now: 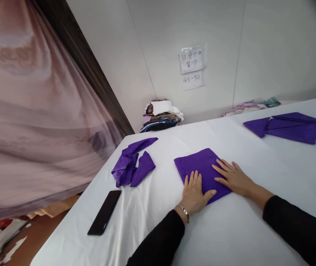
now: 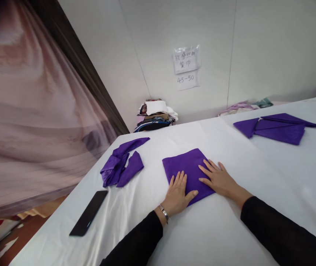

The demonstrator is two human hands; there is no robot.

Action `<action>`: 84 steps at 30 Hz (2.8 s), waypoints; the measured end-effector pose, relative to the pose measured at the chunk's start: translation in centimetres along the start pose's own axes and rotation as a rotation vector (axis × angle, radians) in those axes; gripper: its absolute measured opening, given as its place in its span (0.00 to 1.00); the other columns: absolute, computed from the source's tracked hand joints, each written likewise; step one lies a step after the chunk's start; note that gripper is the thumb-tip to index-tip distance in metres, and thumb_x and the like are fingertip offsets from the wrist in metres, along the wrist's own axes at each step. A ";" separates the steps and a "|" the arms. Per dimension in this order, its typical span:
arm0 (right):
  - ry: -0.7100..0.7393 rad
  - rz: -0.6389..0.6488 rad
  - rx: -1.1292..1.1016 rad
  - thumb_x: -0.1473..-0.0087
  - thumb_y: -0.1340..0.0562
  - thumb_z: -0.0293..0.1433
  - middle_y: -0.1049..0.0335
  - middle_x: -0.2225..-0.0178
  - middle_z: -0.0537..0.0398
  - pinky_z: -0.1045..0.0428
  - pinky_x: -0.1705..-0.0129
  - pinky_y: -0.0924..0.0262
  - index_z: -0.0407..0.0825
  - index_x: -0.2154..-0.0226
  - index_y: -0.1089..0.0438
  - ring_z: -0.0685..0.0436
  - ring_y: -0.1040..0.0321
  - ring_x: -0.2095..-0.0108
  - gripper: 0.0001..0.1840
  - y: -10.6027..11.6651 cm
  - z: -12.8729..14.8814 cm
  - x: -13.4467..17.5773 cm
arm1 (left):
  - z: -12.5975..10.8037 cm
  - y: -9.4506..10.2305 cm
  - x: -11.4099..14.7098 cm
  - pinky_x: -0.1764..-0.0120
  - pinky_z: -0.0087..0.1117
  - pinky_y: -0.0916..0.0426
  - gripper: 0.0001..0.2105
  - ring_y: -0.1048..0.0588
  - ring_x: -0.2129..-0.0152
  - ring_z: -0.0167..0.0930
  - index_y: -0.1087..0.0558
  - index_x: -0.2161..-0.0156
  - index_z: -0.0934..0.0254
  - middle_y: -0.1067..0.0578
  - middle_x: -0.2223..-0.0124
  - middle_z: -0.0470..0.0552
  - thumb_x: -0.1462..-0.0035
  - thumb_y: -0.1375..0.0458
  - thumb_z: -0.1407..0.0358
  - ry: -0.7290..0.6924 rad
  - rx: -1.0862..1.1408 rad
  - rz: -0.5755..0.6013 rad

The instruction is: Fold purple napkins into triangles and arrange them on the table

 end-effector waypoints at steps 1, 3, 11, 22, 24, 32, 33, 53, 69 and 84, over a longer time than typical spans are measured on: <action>0.000 -0.003 -0.001 0.45 0.57 0.53 0.57 0.37 0.50 0.33 0.44 0.63 0.59 0.40 0.51 0.35 0.61 0.39 0.33 0.0 0.0 0.0 | 0.6 0.2 -0.2 0.39 0.45 0.60 0.38 0.58 0.39 0.37 0.52 0.38 0.71 0.52 0.36 0.59 0.44 0.65 0.43 0.024 -0.007 -0.002; -0.003 -0.009 -0.002 0.45 0.56 0.53 0.57 0.38 0.50 0.33 0.43 0.63 0.59 0.40 0.51 0.35 0.61 0.39 0.33 0.0 0.0 0.0 | 1.9 0.6 -1.0 0.39 0.45 0.60 0.39 0.58 0.39 0.38 0.51 0.39 0.71 0.52 0.36 0.59 0.45 0.65 0.42 0.073 -0.030 -0.017; 0.022 -0.036 0.002 0.45 0.56 0.53 0.56 0.38 0.51 0.34 0.43 0.62 0.59 0.40 0.52 0.35 0.61 0.39 0.33 0.0 0.0 0.2 | 7.6 1.5 -6.0 0.39 0.43 0.63 0.41 0.58 0.39 0.37 0.51 0.39 0.71 0.52 0.36 0.57 0.47 0.71 0.40 0.289 -0.136 -0.054; 0.025 -0.017 0.003 0.44 0.55 0.52 0.59 0.37 0.53 0.35 0.43 0.62 0.61 0.40 0.55 0.35 0.62 0.39 0.32 0.0 0.0 0.3 | 13.6 3.0 -10.4 0.41 0.51 0.64 0.35 0.59 0.39 0.37 0.50 0.39 0.61 0.54 0.35 0.51 0.45 0.71 0.43 0.471 -0.162 -0.047; 0.022 -0.013 0.001 0.45 0.55 0.52 0.60 0.37 0.54 0.34 0.43 0.62 0.61 0.40 0.55 0.35 0.61 0.39 0.32 -0.1 0.0 0.3 | 14.5 3.2 -11.1 0.42 0.52 0.63 0.33 0.59 0.39 0.38 0.50 0.39 0.60 0.54 0.35 0.50 0.44 0.70 0.45 0.488 -0.158 -0.055; 0.018 -0.020 0.006 0.44 0.55 0.52 0.59 0.37 0.54 0.35 0.42 0.63 0.60 0.40 0.54 0.35 0.60 0.39 0.32 -0.2 0.0 0.2 | 15.9 4.2 -12.2 0.42 0.51 0.59 0.26 0.55 0.39 0.37 0.45 0.42 0.59 0.49 0.36 0.51 0.40 0.66 0.52 0.541 -0.156 -0.150; 0.016 -0.020 0.010 0.44 0.56 0.52 0.58 0.37 0.54 0.35 0.42 0.63 0.60 0.40 0.53 0.35 0.60 0.39 0.32 -0.1 0.0 0.2 | 15.9 4.6 -12.1 0.42 0.50 0.58 0.25 0.54 0.40 0.37 0.43 0.43 0.60 0.47 0.37 0.51 0.40 0.66 0.53 0.549 -0.153 -0.163; -0.015 0.002 0.013 0.45 0.58 0.54 0.56 0.38 0.50 0.34 0.44 0.62 0.58 0.41 0.49 0.35 0.60 0.39 0.34 0.2 0.1 0.0 | 1.4 0.6 1.4 0.40 0.48 0.59 0.37 0.58 0.39 0.38 0.51 0.39 0.66 0.52 0.35 0.54 0.45 0.64 0.42 0.063 -0.167 -0.066; -0.032 0.011 0.007 0.46 0.59 0.55 0.56 0.38 0.49 0.35 0.44 0.62 0.56 0.41 0.48 0.36 0.61 0.39 0.36 0.3 0.2 -0.1 | -1.2 0.8 6.6 0.40 0.47 0.59 0.36 0.58 0.39 0.36 0.57 0.37 0.63 0.54 0.35 0.51 0.45 0.62 0.43 -0.055 -0.152 0.073; -0.019 0.010 -0.008 0.46 0.59 0.55 0.55 0.38 0.49 0.34 0.44 0.61 0.57 0.41 0.49 0.35 0.60 0.39 0.35 0.2 0.0 -0.2 | 3.2 2.6 -2.4 0.40 0.44 0.62 0.38 0.60 0.39 0.38 0.50 0.39 0.71 0.55 0.35 0.58 0.45 0.67 0.43 0.385 -0.154 -0.133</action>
Point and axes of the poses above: each hand's wrist, its own x-axis away from the middle knuckle, its own y-axis out of the back of the hand, z = x × y, the point moved 5 cm from there along -x, towards the middle knuckle
